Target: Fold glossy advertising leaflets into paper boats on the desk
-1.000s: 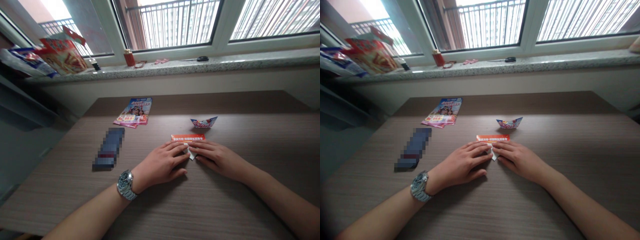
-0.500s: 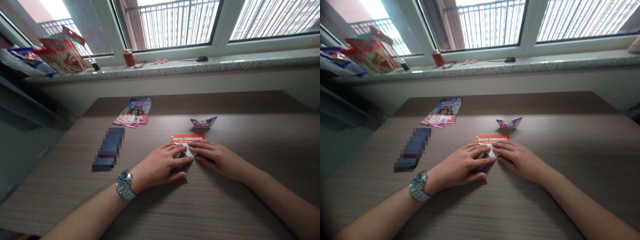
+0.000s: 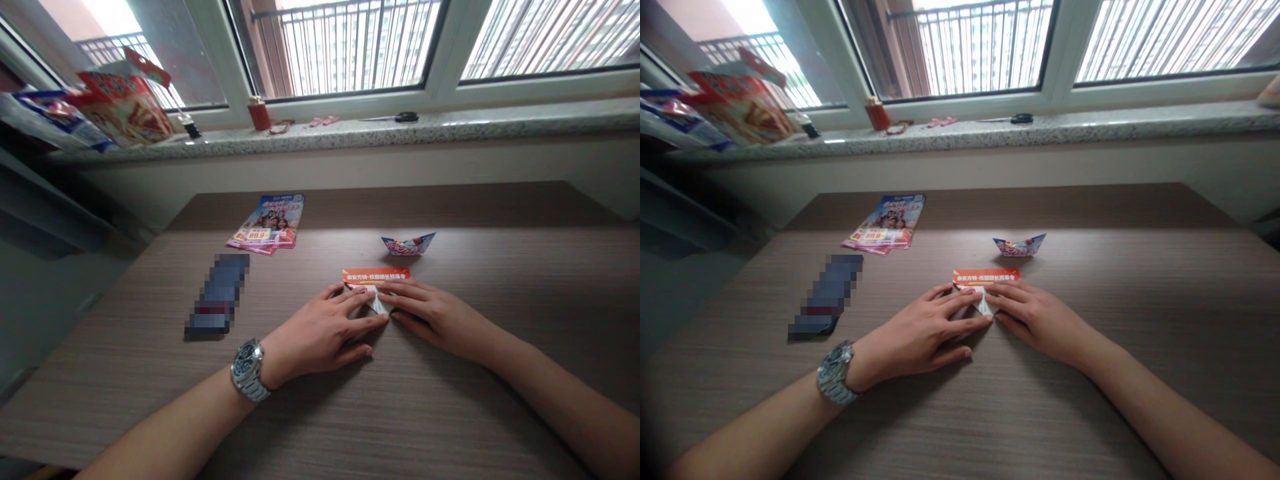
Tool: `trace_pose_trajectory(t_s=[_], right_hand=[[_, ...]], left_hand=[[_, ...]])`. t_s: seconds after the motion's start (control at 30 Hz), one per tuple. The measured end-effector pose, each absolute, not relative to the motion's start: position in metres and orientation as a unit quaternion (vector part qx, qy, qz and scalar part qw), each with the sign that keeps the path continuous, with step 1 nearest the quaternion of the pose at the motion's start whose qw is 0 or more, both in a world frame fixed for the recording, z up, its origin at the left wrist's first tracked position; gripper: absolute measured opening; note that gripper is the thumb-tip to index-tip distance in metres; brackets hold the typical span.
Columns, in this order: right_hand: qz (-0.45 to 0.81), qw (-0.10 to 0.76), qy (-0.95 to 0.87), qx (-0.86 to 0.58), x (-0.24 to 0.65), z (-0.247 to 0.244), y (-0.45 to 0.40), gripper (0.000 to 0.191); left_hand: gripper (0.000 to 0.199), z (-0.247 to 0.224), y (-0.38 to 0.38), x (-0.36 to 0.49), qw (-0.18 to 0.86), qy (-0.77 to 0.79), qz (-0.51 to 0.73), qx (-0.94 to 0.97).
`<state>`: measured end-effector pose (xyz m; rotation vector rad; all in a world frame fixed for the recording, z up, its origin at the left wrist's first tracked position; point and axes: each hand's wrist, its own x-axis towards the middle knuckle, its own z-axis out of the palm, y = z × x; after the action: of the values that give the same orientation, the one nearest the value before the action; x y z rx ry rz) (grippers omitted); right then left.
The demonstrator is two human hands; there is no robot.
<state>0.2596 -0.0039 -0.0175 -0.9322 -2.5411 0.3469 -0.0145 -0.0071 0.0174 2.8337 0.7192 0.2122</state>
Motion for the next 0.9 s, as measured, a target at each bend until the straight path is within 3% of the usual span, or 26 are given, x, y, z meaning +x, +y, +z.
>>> trace_pose_trajectory(t_s=[0.9], right_hand=[[0.151, 0.213, -0.906, -0.333, 0.2620, -0.0177, -0.0020, 0.039]], left_hand=[[0.048, 0.0152, -0.0067, -0.0120, 0.104, 0.275, 0.075, 0.953]])
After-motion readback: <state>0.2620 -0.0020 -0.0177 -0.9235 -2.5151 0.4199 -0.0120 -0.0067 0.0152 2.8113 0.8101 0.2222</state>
